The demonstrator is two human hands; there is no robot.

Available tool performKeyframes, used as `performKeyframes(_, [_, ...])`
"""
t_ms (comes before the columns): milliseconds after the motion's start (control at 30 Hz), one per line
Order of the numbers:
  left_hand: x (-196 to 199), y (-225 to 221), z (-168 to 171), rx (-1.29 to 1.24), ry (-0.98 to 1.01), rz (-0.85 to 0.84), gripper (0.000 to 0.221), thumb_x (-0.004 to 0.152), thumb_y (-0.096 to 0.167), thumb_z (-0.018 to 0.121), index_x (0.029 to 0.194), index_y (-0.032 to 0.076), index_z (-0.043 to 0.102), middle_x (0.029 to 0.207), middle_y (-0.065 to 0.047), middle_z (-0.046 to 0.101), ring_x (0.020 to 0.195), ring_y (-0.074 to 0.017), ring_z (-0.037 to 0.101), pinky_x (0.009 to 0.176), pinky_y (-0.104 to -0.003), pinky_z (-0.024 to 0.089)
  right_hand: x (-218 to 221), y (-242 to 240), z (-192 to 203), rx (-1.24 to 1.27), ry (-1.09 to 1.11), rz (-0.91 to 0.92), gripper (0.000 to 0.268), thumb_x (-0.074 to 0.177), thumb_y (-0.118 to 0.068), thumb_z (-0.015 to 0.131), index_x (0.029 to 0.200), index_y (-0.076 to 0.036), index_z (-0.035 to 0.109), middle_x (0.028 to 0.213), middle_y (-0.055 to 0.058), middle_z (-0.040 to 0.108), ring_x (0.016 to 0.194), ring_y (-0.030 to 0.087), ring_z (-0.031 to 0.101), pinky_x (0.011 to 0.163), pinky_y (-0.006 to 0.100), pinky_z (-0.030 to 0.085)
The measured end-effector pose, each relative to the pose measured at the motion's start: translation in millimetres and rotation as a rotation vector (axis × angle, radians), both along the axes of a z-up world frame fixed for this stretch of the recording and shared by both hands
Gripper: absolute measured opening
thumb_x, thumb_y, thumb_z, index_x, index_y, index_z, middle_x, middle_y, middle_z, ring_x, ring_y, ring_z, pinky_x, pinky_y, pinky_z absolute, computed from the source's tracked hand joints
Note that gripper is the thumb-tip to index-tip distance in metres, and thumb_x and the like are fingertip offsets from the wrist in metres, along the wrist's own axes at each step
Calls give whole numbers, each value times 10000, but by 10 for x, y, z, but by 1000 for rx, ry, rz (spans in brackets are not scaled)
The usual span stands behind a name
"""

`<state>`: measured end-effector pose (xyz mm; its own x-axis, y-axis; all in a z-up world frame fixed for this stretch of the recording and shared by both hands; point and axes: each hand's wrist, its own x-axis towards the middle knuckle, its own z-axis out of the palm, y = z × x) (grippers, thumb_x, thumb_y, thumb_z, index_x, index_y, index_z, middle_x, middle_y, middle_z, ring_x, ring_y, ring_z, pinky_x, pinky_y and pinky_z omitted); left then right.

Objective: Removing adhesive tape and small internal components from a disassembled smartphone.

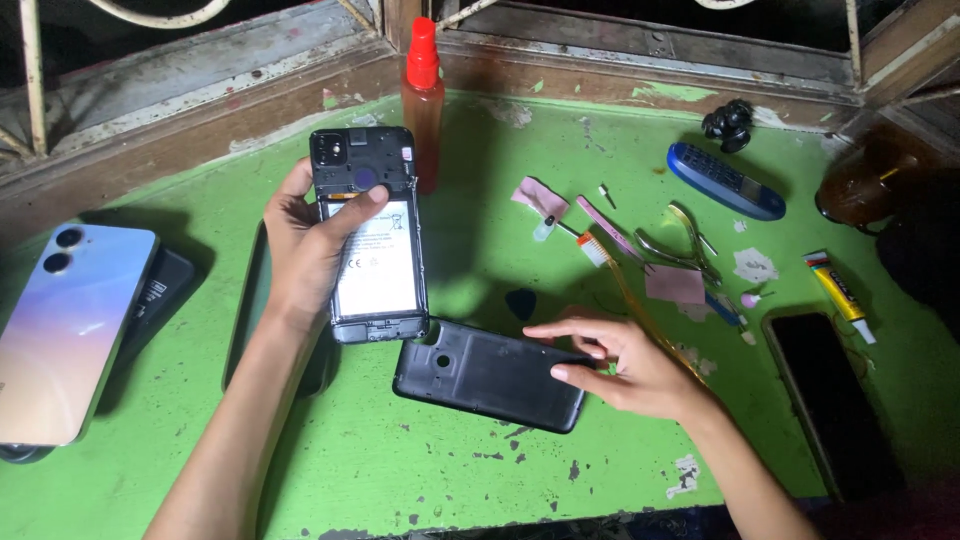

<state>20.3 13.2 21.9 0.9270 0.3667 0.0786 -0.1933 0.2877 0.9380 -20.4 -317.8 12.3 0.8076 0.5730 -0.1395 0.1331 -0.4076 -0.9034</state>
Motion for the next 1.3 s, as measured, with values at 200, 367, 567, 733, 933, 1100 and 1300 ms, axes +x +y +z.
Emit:
performKeyframes(200, [11, 11, -22, 11, -9, -2, 327, 769, 49, 854, 1046, 99, 687, 793, -116, 708, 670, -171, 741, 595, -259, 631, -14, 60, 91, 48, 3, -15, 403, 854, -36, 730, 1257, -21, 742, 629, 103, 605, 556, 171, 456, 525, 312, 390])
performKeyframes(367, [23, 24, -33, 2, -22, -4, 320, 770, 45, 851, 1039, 101, 688, 795, -113, 708, 679, -170, 744, 602, -263, 635, -8, 63, 111, 49, 14, -31, 384, 861, -32, 709, 1242, -22, 752, 667, 127, 659, 555, 178, 475, 525, 321, 410])
performKeyframes(567, [-29, -12, 45, 9, -40, -19, 367, 739, 41, 867, 1059, 98, 698, 826, -100, 716, 707, -156, 742, 639, -260, 636, 47, -54, -113, 24, 18, 1, 392, 831, 36, 718, 1219, -10, 747, 799, 142, 739, 557, 152, 459, 497, 288, 403])
performKeyframes(733, [-110, -103, 182, 29, -25, -53, 386, 710, 29, 870, 1054, 89, 708, 821, -88, 719, 711, -149, 743, 652, -257, 635, 59, -129, -302, -31, -42, 28, 372, 818, 45, 735, 1186, -2, 752, 755, 98, 696, 553, 106, 445, 485, 245, 383])
performKeyframes(933, [-119, -89, 135, 22, -25, -140, 417, 689, 6, 866, 1070, 70, 710, 817, -114, 728, 695, -160, 738, 650, -260, 631, 61, -30, -267, -34, -156, 114, 385, 799, 31, 769, 1174, -52, 756, 924, 93, 762, 539, 75, 422, 492, 235, 358])
performKeyframes(1100, [-69, -114, 84, 109, -114, -268, 471, 656, -26, 889, 1090, 40, 718, 893, -159, 749, 747, -193, 736, 705, -314, 641, 143, 15, -103, -93, -224, -51, 824, 887, 78, 607, 1609, -203, 325, 947, 120, 732, 494, 88, 484, 426, 224, 399])
performKeyframes(1300, [-78, -213, 19, 154, -210, -395, 472, 677, -37, 875, 1117, -10, 704, 944, -207, 755, 715, -239, 751, 681, -334, 648, 167, -144, -144, -246, -398, -152, 660, 885, 152, 470, 1494, -100, 520, 1080, 107, 677, 908, 254, 647, 866, 343, 493])
